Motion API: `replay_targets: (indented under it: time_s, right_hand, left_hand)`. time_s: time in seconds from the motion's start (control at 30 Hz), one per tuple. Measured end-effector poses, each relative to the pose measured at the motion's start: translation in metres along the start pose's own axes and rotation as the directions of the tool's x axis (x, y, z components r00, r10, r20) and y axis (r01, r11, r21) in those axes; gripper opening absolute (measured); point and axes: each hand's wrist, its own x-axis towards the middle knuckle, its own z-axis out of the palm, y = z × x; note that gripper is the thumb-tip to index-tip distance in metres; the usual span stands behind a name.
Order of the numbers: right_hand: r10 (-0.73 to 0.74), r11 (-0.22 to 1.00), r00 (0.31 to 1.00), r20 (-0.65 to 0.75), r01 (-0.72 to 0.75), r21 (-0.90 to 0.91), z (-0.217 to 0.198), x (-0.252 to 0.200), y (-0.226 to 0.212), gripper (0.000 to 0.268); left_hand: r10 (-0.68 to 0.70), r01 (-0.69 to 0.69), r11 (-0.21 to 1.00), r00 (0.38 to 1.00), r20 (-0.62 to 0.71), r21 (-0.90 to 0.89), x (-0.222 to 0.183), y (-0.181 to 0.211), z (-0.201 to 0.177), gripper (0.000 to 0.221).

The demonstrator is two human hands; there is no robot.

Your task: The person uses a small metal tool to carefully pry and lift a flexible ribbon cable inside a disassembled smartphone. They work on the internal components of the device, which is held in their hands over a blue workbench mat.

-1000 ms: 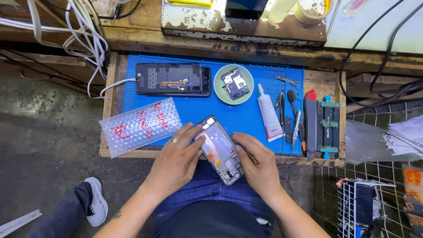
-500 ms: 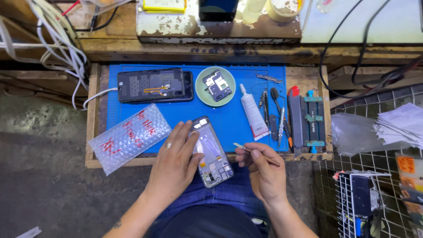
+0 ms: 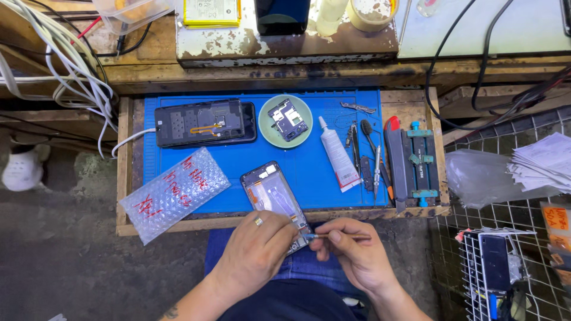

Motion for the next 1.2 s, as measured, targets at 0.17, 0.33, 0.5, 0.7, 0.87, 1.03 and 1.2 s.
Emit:
replay_targets:
  time_s: [0.17, 0.33, 0.5, 0.7, 0.87, 1.03, 1.2]
  right_hand:
    - [-0.102, 0.994, 0.992, -0.08, 0.099, -0.05, -0.023, -0.011, -0.013, 0.025]
    - [-0.392, 0.755, 0.916, -0.085, 0.268, -0.598, 0.002, -0.007, -0.028, 0.027]
    - [-0.585, 0.213, 0.776, 0.234, 0.426, -0.879, 0.047, 0.018, -0.031, 0.026]
    - [-0.541, 0.005, 0.726, 0.423, 0.506, -0.862, 0.066, 0.052, -0.035, 0.029]
    - [-0.544, -0.015, 0.7, 0.463, 0.544, -0.839, 0.069, 0.057, -0.031, 0.028]
    - [-0.545, 0.001, 0.704, 0.456, 0.544, -0.839, 0.068, 0.052, -0.028, 0.03]
    - [-0.553, 0.007, 0.718, 0.423, 0.512, -0.859, 0.069, 0.058, -0.028, 0.031]
  left_hand:
    - [-0.092, 0.093, 0.996, 0.995, 0.033, -0.015, -0.04, -0.005, 0.001, 0.017]
    - [-0.217, 0.212, 0.974, 0.974, 0.064, 0.075, -0.07, -0.014, -0.004, 0.031]
    - [-0.37, 0.388, 0.908, 0.92, -0.126, 0.16, -0.032, -0.007, -0.01, 0.036]
    - [-0.389, 0.371, 0.866, 0.921, -0.012, 0.335, 0.02, -0.022, 0.008, 0.067]
    - [-0.354, 0.306, 0.891, 0.931, 0.092, 0.336, 0.023, -0.032, 0.014, 0.065]
    - [-0.328, 0.279, 0.924, 0.929, 0.169, 0.262, 0.019, -0.039, 0.006, 0.065]
    - [-0.32, 0.254, 0.927, 0.92, 0.226, 0.277, 0.025, -0.04, 0.004, 0.063]
